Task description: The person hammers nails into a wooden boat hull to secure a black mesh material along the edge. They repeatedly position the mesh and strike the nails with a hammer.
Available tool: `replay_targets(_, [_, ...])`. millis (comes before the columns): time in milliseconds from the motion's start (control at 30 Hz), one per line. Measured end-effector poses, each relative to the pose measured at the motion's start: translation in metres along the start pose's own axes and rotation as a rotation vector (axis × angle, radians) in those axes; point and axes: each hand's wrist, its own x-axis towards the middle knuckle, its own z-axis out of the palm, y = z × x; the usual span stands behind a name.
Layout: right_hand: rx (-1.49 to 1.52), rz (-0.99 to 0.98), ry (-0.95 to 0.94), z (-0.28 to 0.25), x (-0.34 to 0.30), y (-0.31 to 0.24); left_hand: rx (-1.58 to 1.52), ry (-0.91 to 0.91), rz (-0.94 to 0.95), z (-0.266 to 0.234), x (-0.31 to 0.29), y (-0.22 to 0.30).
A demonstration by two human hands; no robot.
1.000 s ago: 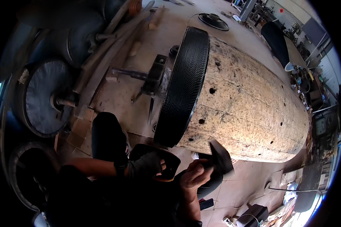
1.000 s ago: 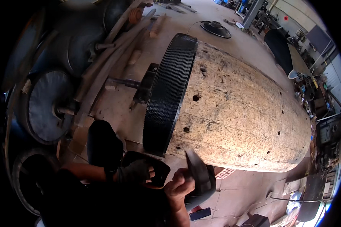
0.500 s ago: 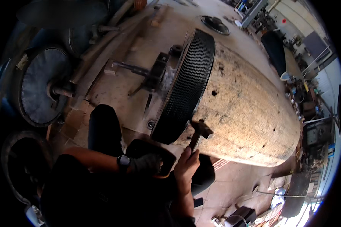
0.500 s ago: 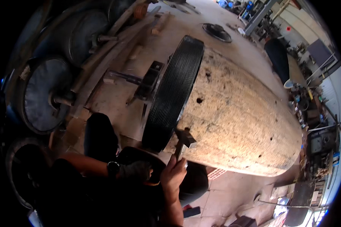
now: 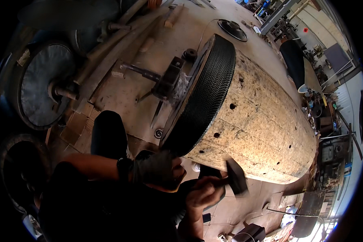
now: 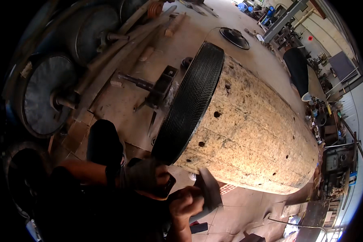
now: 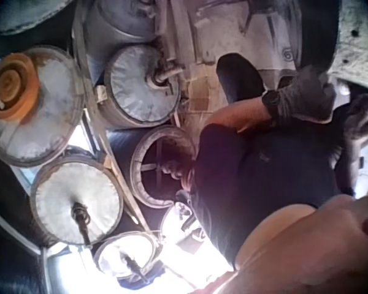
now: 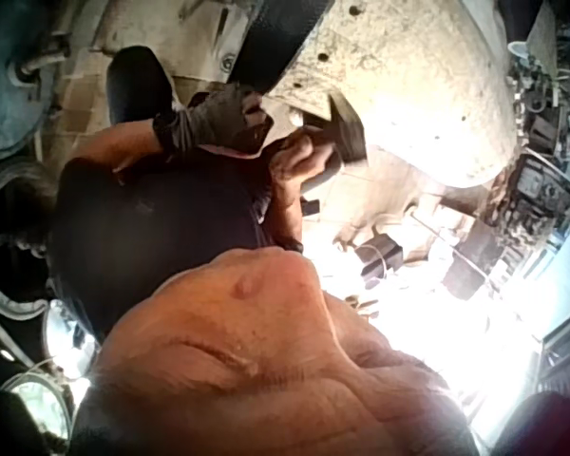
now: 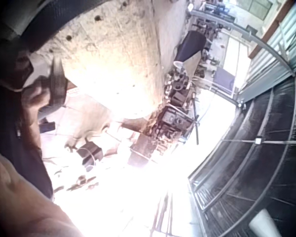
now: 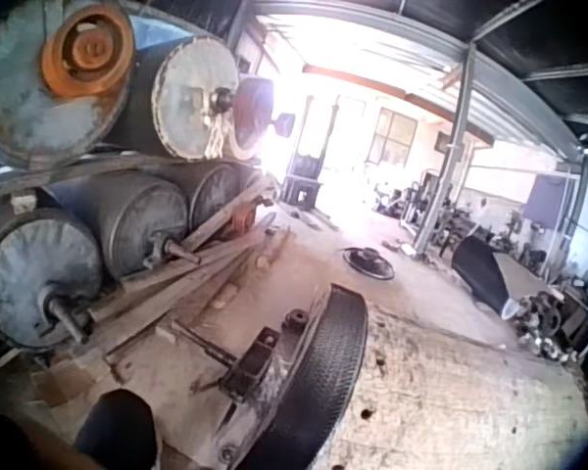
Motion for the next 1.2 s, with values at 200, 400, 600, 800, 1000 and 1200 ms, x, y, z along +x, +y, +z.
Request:
replay_targets(200, [-0.404, 0.377, -0.349, 0.015, 0.009, 0.022, 0.418, 0.62, 0.136, -0.035, 0.097, -0.055])
replay_targets(400, [0.048, -0.154, 0.122, 0.005, -0.001, -0.001, 0.522, 0.621, 0.115, -0.052, 0.139, -0.082])
replay_targets(600, [-0.196, 0.307, -0.257, -0.001, -0.002, 0.011, 0.369, 0.642, 0.095, -0.049, 0.142, -0.087])
replay_targets(800, [-0.45, 0.34, -0.408, 0.015, 0.029, 0.01, 0.395, 0.614, 0.047, -0.049, 0.147, -0.086])
replay_targets(1000, [0.022, 0.05, -0.004, -0.004, 0.002, 0.028, 0.075, 0.493, -0.107, -0.046, 0.147, -0.089])
replay_targets(1200, [-0.049, 0.336, -0.208, -0.008, 0.023, 0.013, 0.506, 0.639, 0.116, -0.053, 0.157, -0.082])
